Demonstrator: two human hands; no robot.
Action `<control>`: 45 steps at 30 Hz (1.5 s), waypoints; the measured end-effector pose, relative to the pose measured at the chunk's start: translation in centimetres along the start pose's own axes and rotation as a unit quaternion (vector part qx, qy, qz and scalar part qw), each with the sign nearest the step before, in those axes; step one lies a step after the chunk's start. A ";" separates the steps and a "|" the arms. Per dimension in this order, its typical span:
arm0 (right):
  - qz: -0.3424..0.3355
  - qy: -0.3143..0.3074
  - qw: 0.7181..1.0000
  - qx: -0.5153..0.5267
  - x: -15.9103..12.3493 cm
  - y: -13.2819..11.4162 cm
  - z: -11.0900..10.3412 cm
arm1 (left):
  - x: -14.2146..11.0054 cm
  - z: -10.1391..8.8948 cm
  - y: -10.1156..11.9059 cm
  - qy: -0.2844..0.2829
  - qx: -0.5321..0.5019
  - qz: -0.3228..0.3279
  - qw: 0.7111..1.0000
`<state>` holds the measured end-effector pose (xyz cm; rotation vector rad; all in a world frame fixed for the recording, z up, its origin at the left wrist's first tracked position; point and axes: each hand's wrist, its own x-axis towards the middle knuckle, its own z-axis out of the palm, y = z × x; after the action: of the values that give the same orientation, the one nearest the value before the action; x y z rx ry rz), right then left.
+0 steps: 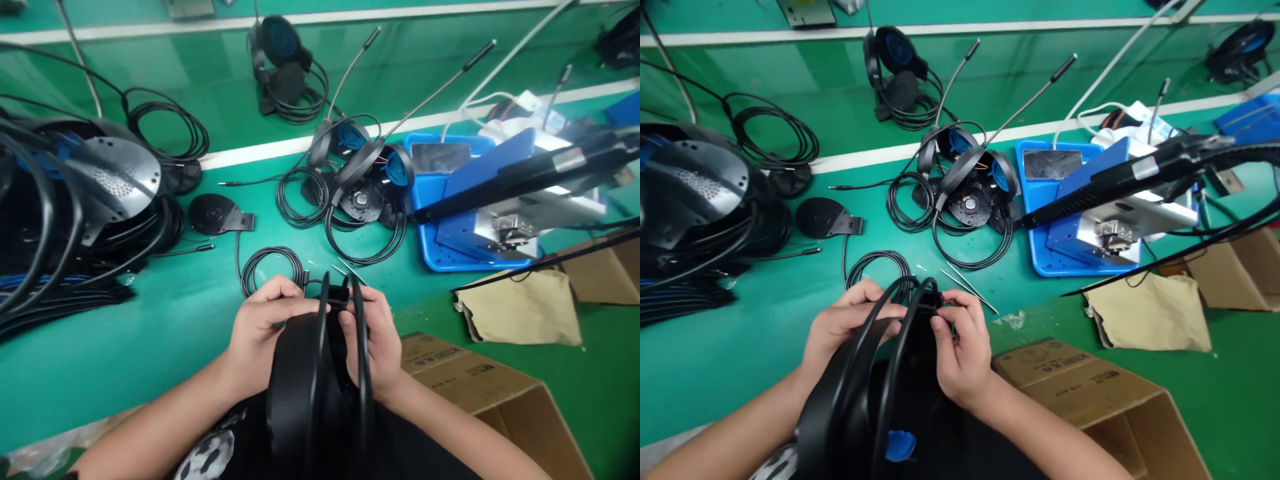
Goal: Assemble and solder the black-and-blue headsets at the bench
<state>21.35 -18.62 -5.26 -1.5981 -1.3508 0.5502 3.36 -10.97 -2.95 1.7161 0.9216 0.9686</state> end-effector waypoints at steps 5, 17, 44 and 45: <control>-0.032 -0.014 0.999 0.008 0.3 -0.6 0.2 | 1.0 -1.0 2.1 -0.063 0.033 -0.047 0.996; -0.045 -0.016 0.998 0.051 0.5 -0.7 0.4 | 1.6 -1.5 2.6 -0.065 0.189 0.007 0.980; -0.075 -0.017 0.996 0.044 -0.7 1.0 -0.5 | 0.3 0.4 -0.3 -0.136 0.079 0.131 0.979; -0.076 -0.015 0.996 0.038 -0.7 1.0 -0.5 | 0.3 0.4 -0.2 -0.133 0.080 0.127 0.980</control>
<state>22.10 -19.39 -6.08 -1.4175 -1.4441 0.5286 3.83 -10.80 -3.17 2.0800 0.6304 0.8156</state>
